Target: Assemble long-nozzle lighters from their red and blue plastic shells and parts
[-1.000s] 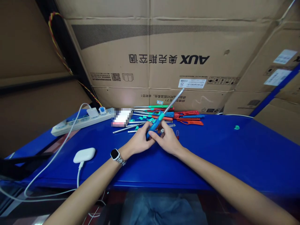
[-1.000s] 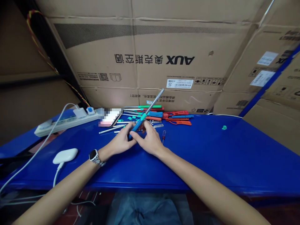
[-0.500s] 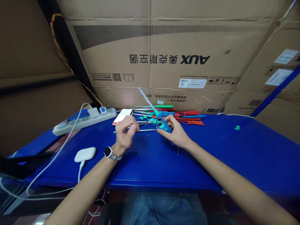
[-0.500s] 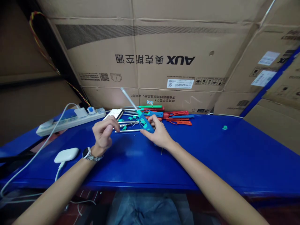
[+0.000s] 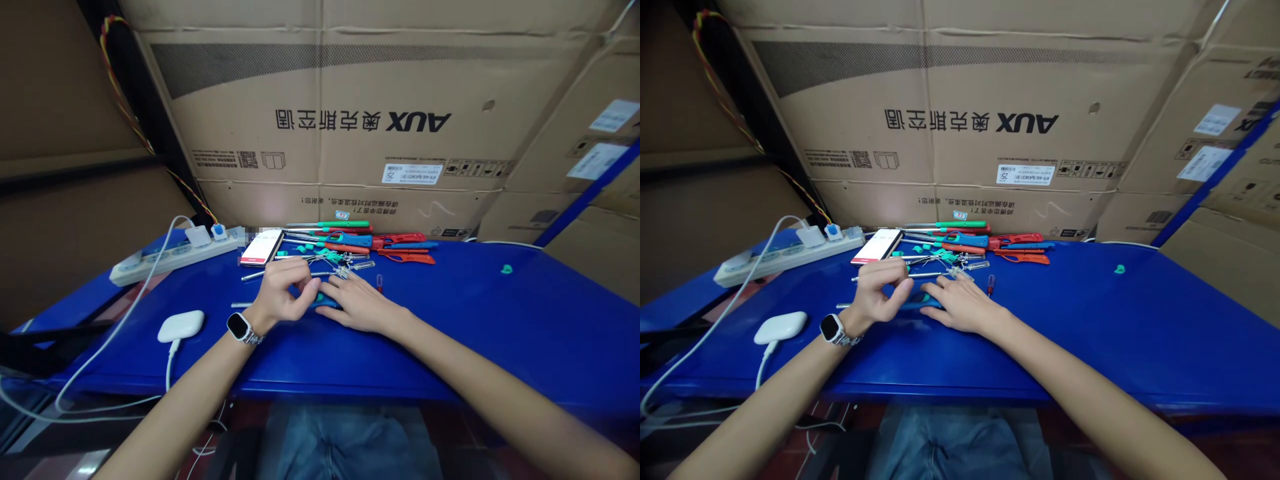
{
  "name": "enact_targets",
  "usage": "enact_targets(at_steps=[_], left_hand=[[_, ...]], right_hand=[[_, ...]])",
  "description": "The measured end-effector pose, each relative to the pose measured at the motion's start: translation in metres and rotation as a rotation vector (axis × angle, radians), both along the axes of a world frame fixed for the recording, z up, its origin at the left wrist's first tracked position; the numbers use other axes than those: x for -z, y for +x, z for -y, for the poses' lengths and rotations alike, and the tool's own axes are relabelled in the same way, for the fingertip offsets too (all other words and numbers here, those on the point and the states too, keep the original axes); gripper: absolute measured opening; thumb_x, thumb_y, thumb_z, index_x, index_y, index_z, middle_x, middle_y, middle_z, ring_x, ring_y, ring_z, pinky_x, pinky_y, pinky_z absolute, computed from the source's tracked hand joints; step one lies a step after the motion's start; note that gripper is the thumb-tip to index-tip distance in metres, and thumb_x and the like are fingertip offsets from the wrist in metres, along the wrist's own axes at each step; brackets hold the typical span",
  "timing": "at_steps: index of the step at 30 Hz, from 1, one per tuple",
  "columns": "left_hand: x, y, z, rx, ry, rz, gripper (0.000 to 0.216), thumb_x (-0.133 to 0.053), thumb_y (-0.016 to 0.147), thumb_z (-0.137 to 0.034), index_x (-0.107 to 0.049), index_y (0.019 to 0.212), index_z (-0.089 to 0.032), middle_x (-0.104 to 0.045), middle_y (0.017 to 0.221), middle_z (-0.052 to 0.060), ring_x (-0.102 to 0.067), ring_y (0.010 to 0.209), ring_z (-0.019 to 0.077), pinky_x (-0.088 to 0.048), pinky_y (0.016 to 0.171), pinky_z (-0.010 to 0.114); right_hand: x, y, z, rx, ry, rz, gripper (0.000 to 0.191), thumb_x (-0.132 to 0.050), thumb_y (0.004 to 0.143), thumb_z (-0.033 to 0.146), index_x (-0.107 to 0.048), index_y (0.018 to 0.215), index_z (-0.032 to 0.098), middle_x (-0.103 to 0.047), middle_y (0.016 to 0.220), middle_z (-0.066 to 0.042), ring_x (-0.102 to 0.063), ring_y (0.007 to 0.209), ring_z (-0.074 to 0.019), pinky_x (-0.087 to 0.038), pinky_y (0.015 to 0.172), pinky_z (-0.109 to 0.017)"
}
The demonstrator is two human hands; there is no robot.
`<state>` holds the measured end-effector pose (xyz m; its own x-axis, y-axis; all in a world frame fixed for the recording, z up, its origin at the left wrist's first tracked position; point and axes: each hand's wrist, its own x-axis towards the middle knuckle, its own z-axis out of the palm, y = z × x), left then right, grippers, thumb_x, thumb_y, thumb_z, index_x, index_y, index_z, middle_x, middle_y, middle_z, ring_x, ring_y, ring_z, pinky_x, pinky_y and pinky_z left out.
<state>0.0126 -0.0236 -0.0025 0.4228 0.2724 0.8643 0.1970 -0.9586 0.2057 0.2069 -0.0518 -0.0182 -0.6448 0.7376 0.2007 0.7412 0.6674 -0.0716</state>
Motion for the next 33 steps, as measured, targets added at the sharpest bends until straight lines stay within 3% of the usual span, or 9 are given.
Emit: enact_targets(at_steps=[7,12,14,16,19,22,25,28,33], left_hand=[[0.004,0.004,0.0,-0.071,-0.158,-0.151,0.035,-0.053,0.089,-0.022,-0.041,0.056,-0.02,-0.042,0.053,-0.003,-0.039,0.05,0.0115,-0.031,0.052,0.027],[0.007,0.004,-0.004,-0.093,-0.212,-0.19,0.037,-0.051,0.091,-0.025,-0.041,0.055,-0.02,-0.044,0.054,-0.003,-0.039,0.05,0.0111,-0.031,0.052,0.027],[0.008,0.004,-0.004,-0.1,-0.233,-0.204,0.036,-0.051,0.092,-0.025,-0.043,0.057,-0.019,-0.046,0.055,-0.003,-0.04,0.051,0.0111,-0.032,0.054,0.027],[0.008,0.006,-0.003,-0.11,-0.253,-0.256,0.032,-0.053,0.092,-0.027,-0.047,0.062,-0.019,-0.05,0.059,-0.002,-0.045,0.056,0.0121,-0.035,0.057,0.027],[0.01,0.012,-0.001,-0.1,-0.281,-0.392,0.023,-0.059,0.091,-0.035,-0.056,0.074,-0.019,-0.06,0.075,0.001,-0.054,0.073,0.0167,-0.041,0.066,0.029],[0.012,0.021,0.0,-0.073,-0.299,-0.537,0.023,-0.065,0.087,-0.042,-0.062,0.093,-0.02,-0.063,0.096,0.005,-0.056,0.093,0.0229,-0.044,0.082,0.035],[0.016,0.026,-0.002,-0.079,-0.328,-0.644,0.028,-0.066,0.086,-0.044,-0.063,0.106,-0.023,-0.063,0.107,0.006,-0.056,0.103,0.0268,-0.042,0.092,0.042],[0.019,0.025,-0.005,-0.082,-0.38,-0.68,0.025,-0.065,0.088,-0.041,-0.063,0.106,-0.023,-0.065,0.11,0.005,-0.057,0.106,0.0268,-0.041,0.094,0.043],[0.014,0.011,-0.01,-0.069,-0.423,-0.627,0.027,-0.07,0.083,-0.045,-0.065,0.096,-0.022,-0.068,0.1,0.004,-0.06,0.096,0.0244,-0.044,0.089,0.04]], right_hand=[[0.01,-0.001,-0.008,-0.054,0.011,-0.06,0.038,-0.05,0.097,0.045,-0.059,0.126,0.022,-0.057,0.105,-0.01,-0.055,0.096,-0.0254,-0.044,0.09,-0.046],[0.003,0.01,-0.009,-0.023,-0.059,-0.209,0.04,-0.05,0.097,0.048,-0.057,0.128,0.023,-0.057,0.107,-0.01,-0.053,0.101,-0.0252,-0.044,0.09,-0.043],[-0.003,0.024,-0.008,0.068,-0.058,-0.298,0.032,-0.043,0.1,0.038,-0.057,0.125,0.023,-0.06,0.108,-0.009,-0.056,0.1,-0.0223,-0.044,0.088,-0.038],[-0.008,0.04,-0.006,0.244,-0.073,-0.358,0.026,-0.041,0.1,0.029,-0.06,0.116,0.022,-0.065,0.095,-0.005,-0.061,0.086,-0.0187,-0.044,0.076,-0.031],[-0.01,0.058,0.002,0.555,-0.105,-0.277,0.02,-0.046,0.095,0.03,-0.059,0.109,0.023,-0.063,0.071,-0.001,-0.06,0.067,-0.0193,-0.037,0.061,-0.028],[-0.006,0.06,0.009,0.697,-0.103,-0.188,0.025,-0.05,0.092,0.037,-0.056,0.111,0.023,-0.068,0.077,-0.005,-0.065,0.074,-0.0254,-0.036,0.061,-0.03],[0.0,0.053,0.01,0.714,-0.095,-0.125,0.032,-0.051,0.09,0.035,-0.052,0.119,0.021,-0.07,0.085,-0.011,-0.067,0.08,-0.0306,-0.039,0.063,-0.033],[0.004,0.048,0.009,0.704,-0.068,-0.128,0.035,-0.052,0.086,0.026,-0.052,0.12,0.019,-0.07,0.086,-0.012,-0.068,0.079,-0.03,-0.04,0.064,-0.032],[0.002,0.048,0.003,0.608,-0.051,-0.522,0.038,-0.056,0.079,0.024,-0.056,0.116,0.021,-0.061,0.06,0.003,-0.06,0.057,-0.0184,-0.041,0.06,-0.028]])
